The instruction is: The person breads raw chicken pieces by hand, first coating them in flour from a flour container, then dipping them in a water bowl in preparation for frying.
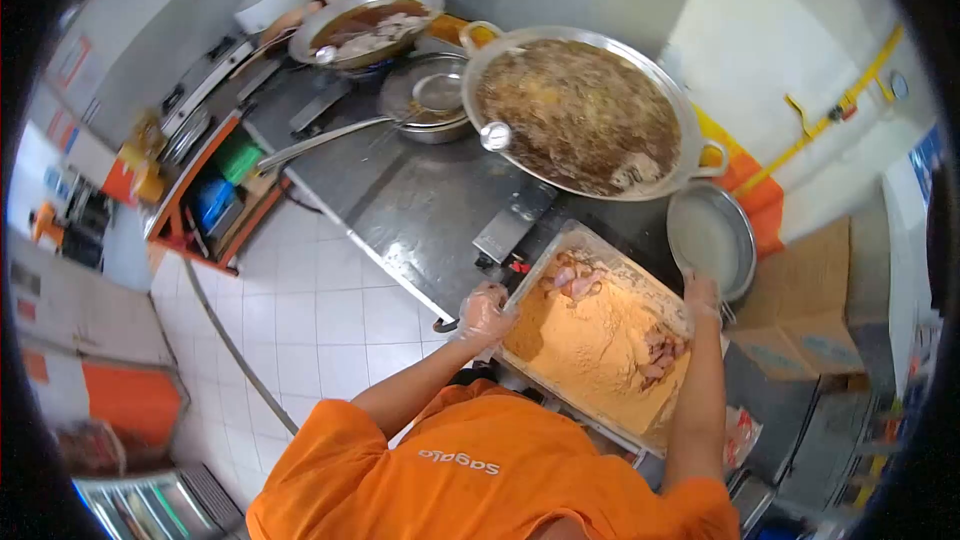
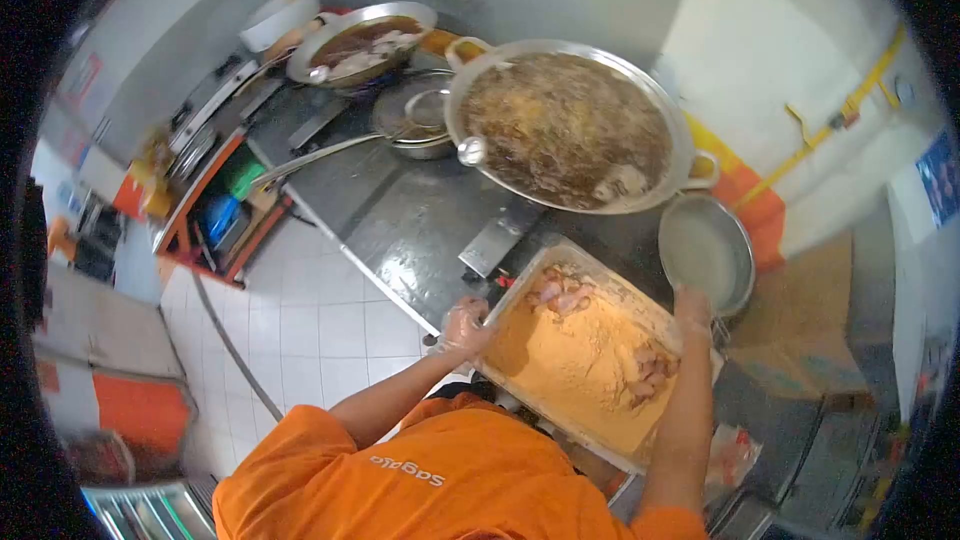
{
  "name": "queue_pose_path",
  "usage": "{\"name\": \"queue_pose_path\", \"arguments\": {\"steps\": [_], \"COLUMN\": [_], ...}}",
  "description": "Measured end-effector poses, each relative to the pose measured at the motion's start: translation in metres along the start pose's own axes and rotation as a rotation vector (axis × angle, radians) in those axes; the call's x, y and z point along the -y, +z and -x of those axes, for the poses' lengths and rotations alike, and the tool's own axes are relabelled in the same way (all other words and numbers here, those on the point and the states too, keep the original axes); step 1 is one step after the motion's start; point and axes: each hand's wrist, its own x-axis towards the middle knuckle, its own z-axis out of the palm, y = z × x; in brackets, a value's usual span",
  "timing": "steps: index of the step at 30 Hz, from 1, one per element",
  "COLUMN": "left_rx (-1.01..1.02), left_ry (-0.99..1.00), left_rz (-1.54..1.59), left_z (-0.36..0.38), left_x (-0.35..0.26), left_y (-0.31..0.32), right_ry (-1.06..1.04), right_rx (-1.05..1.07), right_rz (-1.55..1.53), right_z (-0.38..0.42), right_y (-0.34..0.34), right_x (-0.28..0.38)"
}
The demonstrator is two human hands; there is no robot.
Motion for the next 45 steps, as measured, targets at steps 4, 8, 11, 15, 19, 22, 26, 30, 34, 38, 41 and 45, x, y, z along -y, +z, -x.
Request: {"name": "queue_pose_path", "arguments": {"steps": [4, 8, 11, 15, 19, 22, 26, 30, 34, 38, 41, 45], "left_rx": [-0.137, -0.332, -0.426, -0.508, -0.382, 0.141, 0.722, -0.31, -0.368, -0.338, -0.363, -0.259], "left_ry": [-0.074, -0.144, -0.275, -0.396, -0.804, -1.164, -1.042, -1.405, -1.208, -1.26, -1.118, -1.194], "left_rz": [-0.068, 0.108, 0.23, -0.002, -0.176, -0.223, -0.527, 0.803, 0.484, 0.425, 0.515, 0.7], "left_z": [0.002, 0.021, 0.04, 0.116, 0.272, 0.404, 0.58, 0.62, 0.582, 0.469, 0.411, 0.34], "left_x": [-0.01, 0.005, 0.03, 0.145, 0.246, 0.31, 0.408, 0.434, 0.469, 0.447, 0.459, 0.488], "left_y": [-0.002, -0.016, -0.031, -0.056, -0.105, -0.148, -0.172, -0.215, -0.239, -0.289, -0.301, -0.304], "right_ry": [-0.076, -0.099, 0.143, 0.196, 0.039, 0.143, -0.076, 0.099, 0.144, 0.369, 0.25, 0.074], "right_rx": [0.218, 0.181, 0.205, 0.163, 0.056, -0.058, -0.59, 0.21, 0.763, 0.855, 0.591, 0.314], "right_rz": [0.028, -0.035, -0.289, -0.412, -0.312, -0.156, -1.084, -1.678, -2.098, -2.327, -2.139, -1.691], "right_z": [0.031, -0.009, 0.006, 0.04, 0.007, 0.024, 0.081, 0.104, -0.003, -0.152, -0.162, -0.084], "right_y": [-0.051, 0.026, 0.011, -0.035, 0.02, 0.01, -0.077, -0.168, -0.156, -0.142, -0.149, -0.182], "right_x": [0.044, 0.007, 0.029, 0.068, 0.051, 0.073, 0.284, 0.537, 0.695, 0.782, 0.772, 0.707]}}
